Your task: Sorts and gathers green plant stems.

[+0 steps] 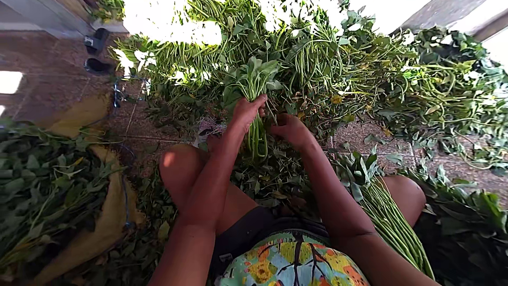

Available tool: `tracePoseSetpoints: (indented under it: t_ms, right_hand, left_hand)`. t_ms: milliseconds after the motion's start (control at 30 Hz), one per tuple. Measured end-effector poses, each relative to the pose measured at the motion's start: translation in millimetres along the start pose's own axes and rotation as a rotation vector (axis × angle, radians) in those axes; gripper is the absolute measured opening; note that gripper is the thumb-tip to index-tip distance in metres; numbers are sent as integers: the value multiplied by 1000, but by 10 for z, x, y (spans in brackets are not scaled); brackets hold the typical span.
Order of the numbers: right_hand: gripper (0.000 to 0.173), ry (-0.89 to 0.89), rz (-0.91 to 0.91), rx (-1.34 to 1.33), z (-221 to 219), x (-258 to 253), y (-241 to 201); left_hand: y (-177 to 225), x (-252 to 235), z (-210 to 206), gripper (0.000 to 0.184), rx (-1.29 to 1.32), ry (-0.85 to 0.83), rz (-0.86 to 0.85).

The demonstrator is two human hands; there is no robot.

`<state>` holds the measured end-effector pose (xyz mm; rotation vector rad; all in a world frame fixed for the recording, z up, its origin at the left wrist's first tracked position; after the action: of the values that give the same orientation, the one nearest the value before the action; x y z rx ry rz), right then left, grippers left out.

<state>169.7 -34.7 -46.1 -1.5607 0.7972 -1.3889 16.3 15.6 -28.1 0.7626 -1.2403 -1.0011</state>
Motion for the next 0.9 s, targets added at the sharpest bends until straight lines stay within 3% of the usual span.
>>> tracePoseSetpoints:
  t_ms: [67,167,333,567,667,767,833,900]
  right_hand:
    - [38,-73,-15,27,-43,121,43]
    - [39,-71,106,-49,-11,125,93]
    - [17,148,275,-308,-49,-54,-38]
    - [17,77,348,-197,-115,-123,-89]
    - [18,-199,436,-33,2,-24,-52]
    - [15,-502,423,250,226,16,-107]
    - [25,-420,388,421,501,-183,-237]
    - [32,-122,391,477,874,-504,-497]
  left_hand:
    - [51,-88,119,24,75,55,16]
    - [82,-119,150,23,105,35,35]
    - [71,-84,42,19,242,-5,65]
    - [54,-14,30,24,212,-223,94]
    - [57,-23,62,16,332,-91,123]
    - [142,-64,244,12,488,139,19]
    - [230,-61,385,15,488,268,-156]
    - [305,-19,506,18,461,308,-325]
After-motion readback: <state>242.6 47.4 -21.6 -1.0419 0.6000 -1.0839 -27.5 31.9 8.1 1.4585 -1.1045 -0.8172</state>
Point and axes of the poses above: each hand's wrist, its own x-axis away from the middle knuckle, its own z-axis out of the back of the hand, y = z × x, the point moved 1 cm from there along -x, towards the middle knuckle, and after that the axes turned 8 degrees about -x, right-handed, at the moved point
